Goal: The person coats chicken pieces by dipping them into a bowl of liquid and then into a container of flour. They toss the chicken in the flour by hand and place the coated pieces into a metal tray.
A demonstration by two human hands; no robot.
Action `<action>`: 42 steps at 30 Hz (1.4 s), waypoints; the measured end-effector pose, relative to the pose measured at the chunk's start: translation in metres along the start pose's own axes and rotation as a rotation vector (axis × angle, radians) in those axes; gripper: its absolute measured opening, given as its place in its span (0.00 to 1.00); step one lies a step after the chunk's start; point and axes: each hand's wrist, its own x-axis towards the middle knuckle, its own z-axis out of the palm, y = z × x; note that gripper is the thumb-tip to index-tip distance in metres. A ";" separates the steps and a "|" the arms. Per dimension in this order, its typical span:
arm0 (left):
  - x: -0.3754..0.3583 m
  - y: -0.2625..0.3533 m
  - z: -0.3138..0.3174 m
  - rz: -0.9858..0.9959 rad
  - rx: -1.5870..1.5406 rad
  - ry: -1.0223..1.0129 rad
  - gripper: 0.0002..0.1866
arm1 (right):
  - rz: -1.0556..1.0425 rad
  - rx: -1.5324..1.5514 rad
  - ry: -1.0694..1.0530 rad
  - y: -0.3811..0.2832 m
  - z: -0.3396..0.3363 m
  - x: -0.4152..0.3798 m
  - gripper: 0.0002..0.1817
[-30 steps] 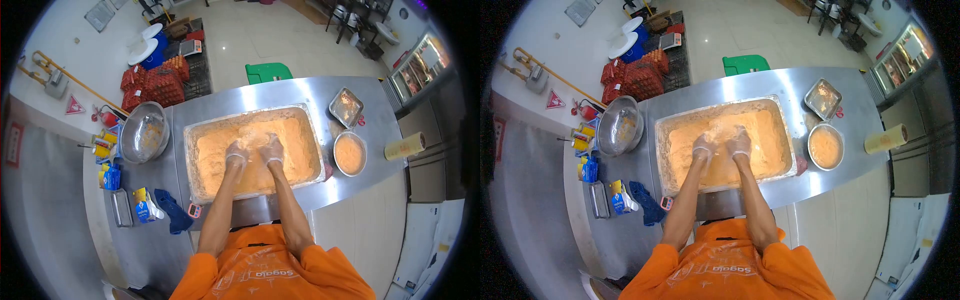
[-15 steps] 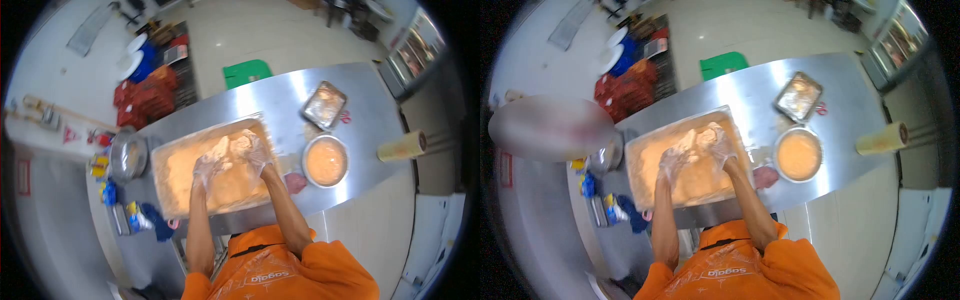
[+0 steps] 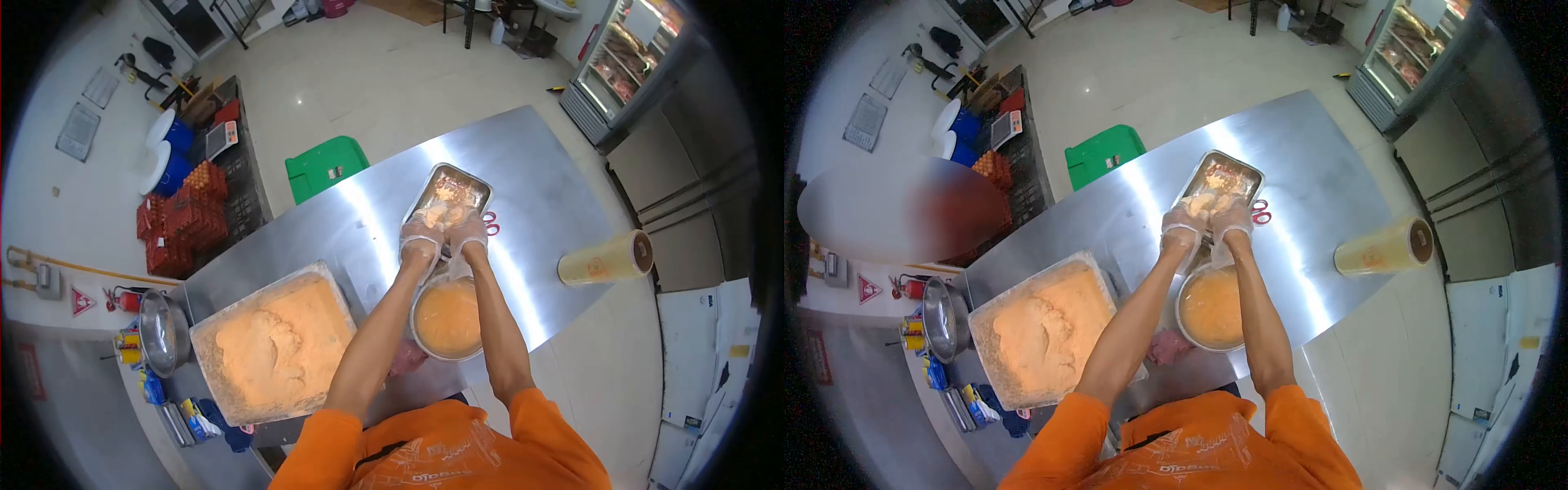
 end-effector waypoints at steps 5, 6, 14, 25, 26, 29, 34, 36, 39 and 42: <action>-0.001 -0.009 -0.023 -0.048 0.114 -0.100 0.27 | -0.237 -0.083 -0.150 0.032 -0.015 0.008 0.22; 0.002 -0.022 -0.032 -0.039 0.123 -0.094 0.27 | -0.015 0.376 -0.032 0.018 -0.033 -0.006 0.21; -0.160 -0.105 -0.179 -0.170 -0.730 0.162 0.19 | -0.129 0.399 -0.045 0.012 0.014 -0.038 0.17; -0.234 -0.353 -0.303 -0.476 0.282 0.358 0.37 | -0.468 -0.057 -0.705 -0.237 0.144 -0.278 0.15; -0.231 -0.366 -0.303 -0.490 0.312 0.205 0.41 | -0.412 -0.067 -0.697 -0.222 0.200 -0.282 0.19; -0.257 -0.328 -0.323 -0.296 0.314 0.194 0.51 | -0.573 -0.320 -0.624 -0.196 0.320 -0.282 0.25; -0.266 -0.351 -0.301 -0.237 0.464 0.210 0.50 | -0.733 -0.277 -0.475 -0.266 0.274 -0.326 0.29; -0.265 -0.336 -0.301 -0.270 0.349 0.243 0.45 | -0.810 -0.320 -0.478 -0.272 0.280 -0.325 0.29; -0.258 -0.333 -0.310 -0.363 0.091 0.205 0.37 | -0.693 -0.282 -0.553 -0.285 0.278 -0.324 0.27; -0.257 -0.347 -0.313 -0.354 -0.117 0.135 0.37 | -0.598 -0.035 -0.493 -0.282 0.231 -0.334 0.26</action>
